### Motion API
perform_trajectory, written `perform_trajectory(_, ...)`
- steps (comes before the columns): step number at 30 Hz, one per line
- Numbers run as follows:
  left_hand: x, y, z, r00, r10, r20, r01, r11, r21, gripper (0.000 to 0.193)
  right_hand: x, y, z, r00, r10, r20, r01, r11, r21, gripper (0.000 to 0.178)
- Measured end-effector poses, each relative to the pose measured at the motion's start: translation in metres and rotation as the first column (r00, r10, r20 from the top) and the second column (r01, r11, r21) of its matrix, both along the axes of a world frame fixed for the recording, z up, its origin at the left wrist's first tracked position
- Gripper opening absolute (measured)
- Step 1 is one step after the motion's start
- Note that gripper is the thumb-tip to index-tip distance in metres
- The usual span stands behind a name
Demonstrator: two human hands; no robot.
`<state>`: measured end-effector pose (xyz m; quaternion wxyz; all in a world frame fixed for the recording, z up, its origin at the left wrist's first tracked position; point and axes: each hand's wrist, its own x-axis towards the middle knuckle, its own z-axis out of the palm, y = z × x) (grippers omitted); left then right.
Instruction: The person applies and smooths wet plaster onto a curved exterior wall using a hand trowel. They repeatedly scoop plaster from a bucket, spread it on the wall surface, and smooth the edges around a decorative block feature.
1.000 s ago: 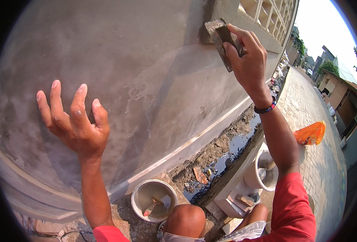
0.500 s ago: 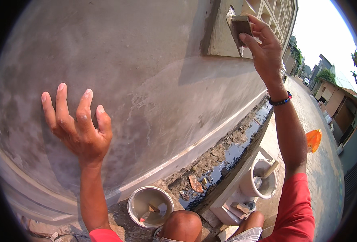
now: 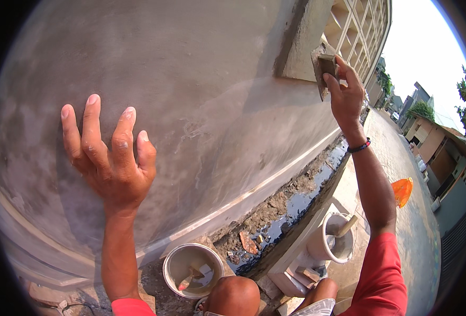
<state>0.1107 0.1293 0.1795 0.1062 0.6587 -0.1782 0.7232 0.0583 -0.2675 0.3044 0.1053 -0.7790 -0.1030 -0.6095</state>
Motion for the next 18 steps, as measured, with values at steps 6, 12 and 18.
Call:
perform_trajectory(6,0.002,0.004,0.002,0.999,0.022,0.030,-0.021,1.000,-0.016,0.034,0.021,0.041,0.064,0.975,0.112,0.191,-0.102,0.993,-0.061,0.042)
perform_trajectory(12,0.004,0.001,0.001,1.000,-0.011,0.018,0.011,1.000,-0.015,0.033,0.032,0.027,-0.023,0.992,0.123,0.037,-0.125,0.991,0.052,0.043)
perform_trajectory(18,0.006,0.000,-0.003,0.999,-0.047,0.019,0.048,0.999,-0.014,0.033,-0.046,-0.008,-0.026,0.973,-0.179,-0.145,0.160,0.977,-0.139,0.046)
